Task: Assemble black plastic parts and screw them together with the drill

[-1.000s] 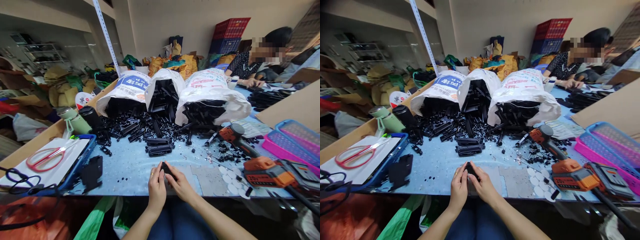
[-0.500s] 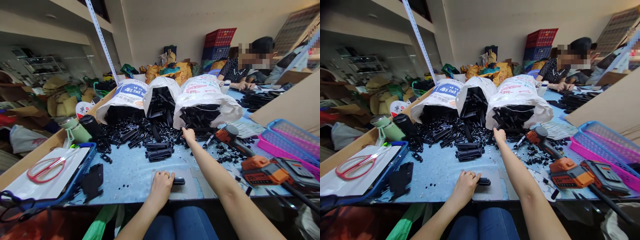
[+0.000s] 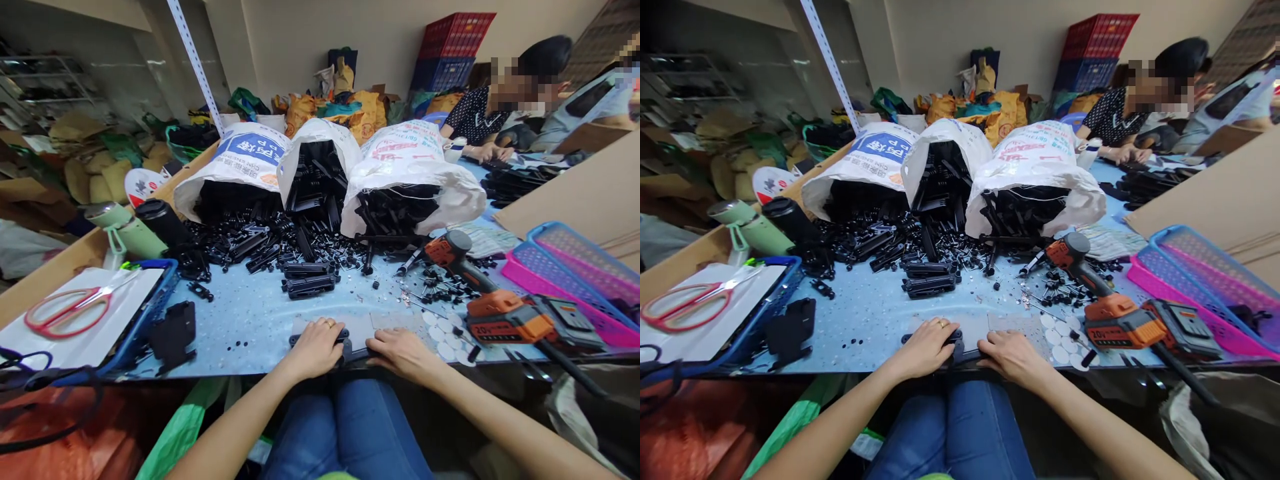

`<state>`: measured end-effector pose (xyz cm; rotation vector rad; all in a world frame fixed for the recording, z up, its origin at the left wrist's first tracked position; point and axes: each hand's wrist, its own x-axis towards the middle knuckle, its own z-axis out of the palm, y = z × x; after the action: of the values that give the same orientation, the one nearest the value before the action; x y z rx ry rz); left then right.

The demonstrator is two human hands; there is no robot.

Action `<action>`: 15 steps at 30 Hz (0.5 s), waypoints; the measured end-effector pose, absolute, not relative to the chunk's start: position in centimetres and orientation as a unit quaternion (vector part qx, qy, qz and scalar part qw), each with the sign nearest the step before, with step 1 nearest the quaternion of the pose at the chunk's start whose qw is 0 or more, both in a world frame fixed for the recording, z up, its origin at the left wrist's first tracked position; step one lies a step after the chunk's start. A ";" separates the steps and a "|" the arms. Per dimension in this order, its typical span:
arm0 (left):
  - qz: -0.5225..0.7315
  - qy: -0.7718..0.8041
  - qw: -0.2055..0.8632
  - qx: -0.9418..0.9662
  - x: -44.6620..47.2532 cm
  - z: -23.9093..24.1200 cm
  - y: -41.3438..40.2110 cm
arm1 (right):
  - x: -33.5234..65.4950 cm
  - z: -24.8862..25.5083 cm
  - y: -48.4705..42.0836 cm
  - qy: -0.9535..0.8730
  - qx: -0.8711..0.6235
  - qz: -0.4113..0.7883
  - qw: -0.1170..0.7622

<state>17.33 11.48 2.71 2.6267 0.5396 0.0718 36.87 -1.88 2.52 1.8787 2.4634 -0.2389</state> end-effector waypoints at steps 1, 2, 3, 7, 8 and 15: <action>0.028 0.201 0.225 0.953 17.4 2.7 11.3 | 36.6 2.3 -1.8 0.782 0.620 -0.069 0.023; 0.032 0.207 0.223 0.952 17.5 2.7 11.1 | 36.5 2.3 -1.6 0.772 0.632 -0.062 0.025; 0.036 0.213 0.221 0.951 17.6 2.7 10.9 | 36.3 2.4 -1.5 0.766 0.640 -0.057 0.025; 0.072 0.231 0.224 0.944 17.4 2.5 10.6 | 35.8 3.7 -1.7 0.761 0.646 -0.059 0.025; 0.080 0.231 0.224 0.943 17.3 2.5 10.6 | 35.7 4.0 -1.8 0.762 0.645 -0.060 0.025; 0.090 0.201 0.220 0.950 16.9 2.0 10.4 | 34.7 5.2 -1.8 0.755 0.656 -0.005 0.012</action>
<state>16.87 10.37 1.98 2.6283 0.5548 0.2492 34.72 -1.83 5.23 2.0452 2.3522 -0.0153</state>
